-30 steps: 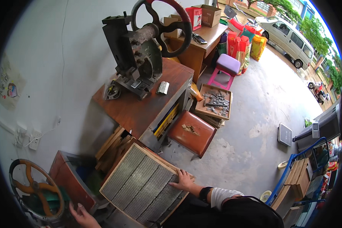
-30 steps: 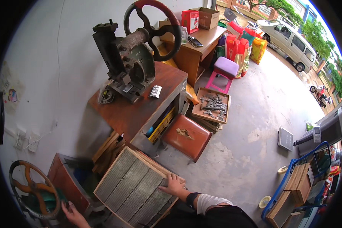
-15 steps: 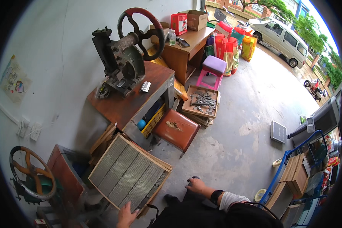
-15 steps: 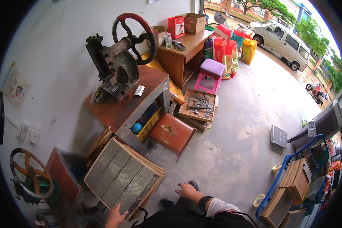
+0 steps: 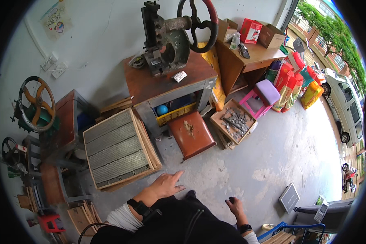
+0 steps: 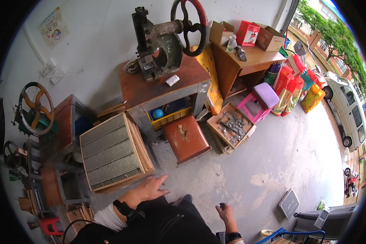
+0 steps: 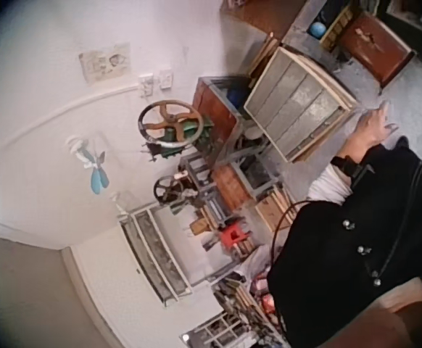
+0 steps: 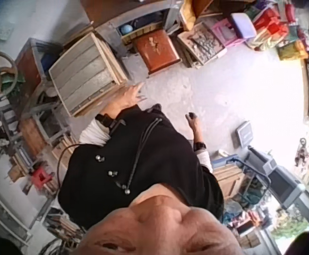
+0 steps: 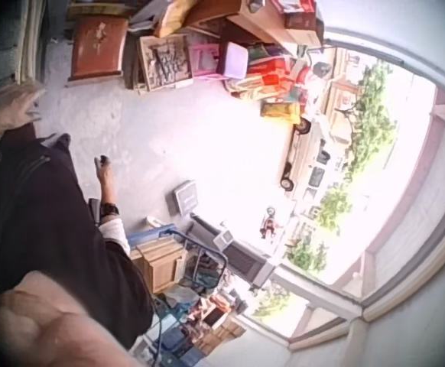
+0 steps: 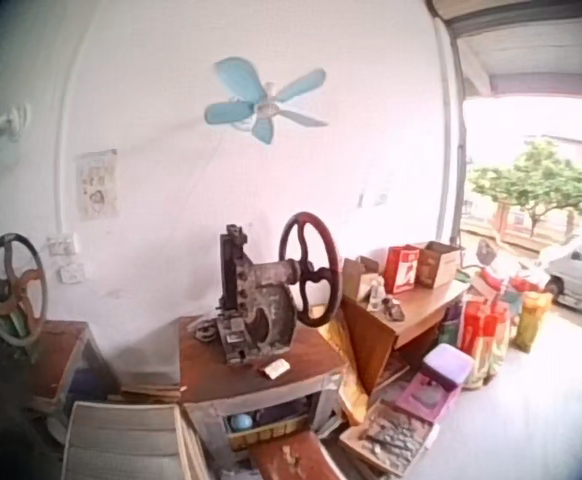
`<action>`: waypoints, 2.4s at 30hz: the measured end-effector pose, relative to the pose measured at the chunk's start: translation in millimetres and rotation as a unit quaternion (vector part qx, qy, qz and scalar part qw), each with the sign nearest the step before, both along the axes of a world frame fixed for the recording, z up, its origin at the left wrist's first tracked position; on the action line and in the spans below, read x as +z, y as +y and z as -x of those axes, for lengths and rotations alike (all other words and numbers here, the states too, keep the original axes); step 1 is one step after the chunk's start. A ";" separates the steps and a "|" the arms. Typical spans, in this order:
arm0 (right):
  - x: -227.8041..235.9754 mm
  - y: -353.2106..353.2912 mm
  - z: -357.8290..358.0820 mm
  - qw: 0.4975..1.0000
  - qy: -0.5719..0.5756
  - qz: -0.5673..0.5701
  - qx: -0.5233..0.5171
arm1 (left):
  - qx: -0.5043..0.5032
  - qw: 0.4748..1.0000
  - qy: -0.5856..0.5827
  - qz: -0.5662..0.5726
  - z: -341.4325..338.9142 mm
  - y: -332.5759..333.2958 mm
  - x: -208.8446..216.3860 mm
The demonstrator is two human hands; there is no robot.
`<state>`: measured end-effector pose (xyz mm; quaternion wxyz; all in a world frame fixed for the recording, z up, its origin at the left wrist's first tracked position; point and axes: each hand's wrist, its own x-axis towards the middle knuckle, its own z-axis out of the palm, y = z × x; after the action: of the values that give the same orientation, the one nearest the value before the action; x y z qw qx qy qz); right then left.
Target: The person removes stacks of metal pieces from a yellow bag and organizes them into a wooden tray. Then, they repeatedly take stacks from the tray, position them into a press machine, rotate the wheel by hand, and place the finished pieces into a white bag.
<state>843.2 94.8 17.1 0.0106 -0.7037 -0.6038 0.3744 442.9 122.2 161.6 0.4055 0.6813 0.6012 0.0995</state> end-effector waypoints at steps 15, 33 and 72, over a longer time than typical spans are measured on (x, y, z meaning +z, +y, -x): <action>-21.8 113.1 -7.2 0.991 -0.056 0.095 0.079 | 0.106 0.992 0.006 -0.061 25.2 131.7 -91.1; -246.0 365.1 50.7 0.979 0.059 0.182 0.066 | 0.752 0.433 -0.331 0.370 -50.8 125.6 -416.0; -398.1 300.9 -23.5 0.964 -0.032 0.263 0.015 | 0.739 0.330 -0.327 0.487 -150.7 40.9 -519.6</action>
<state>866.7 395.7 -381.0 -0.2001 -0.6839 -0.4947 0.4975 593.6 163.1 -358.0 0.5888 -0.4498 0.6182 0.2624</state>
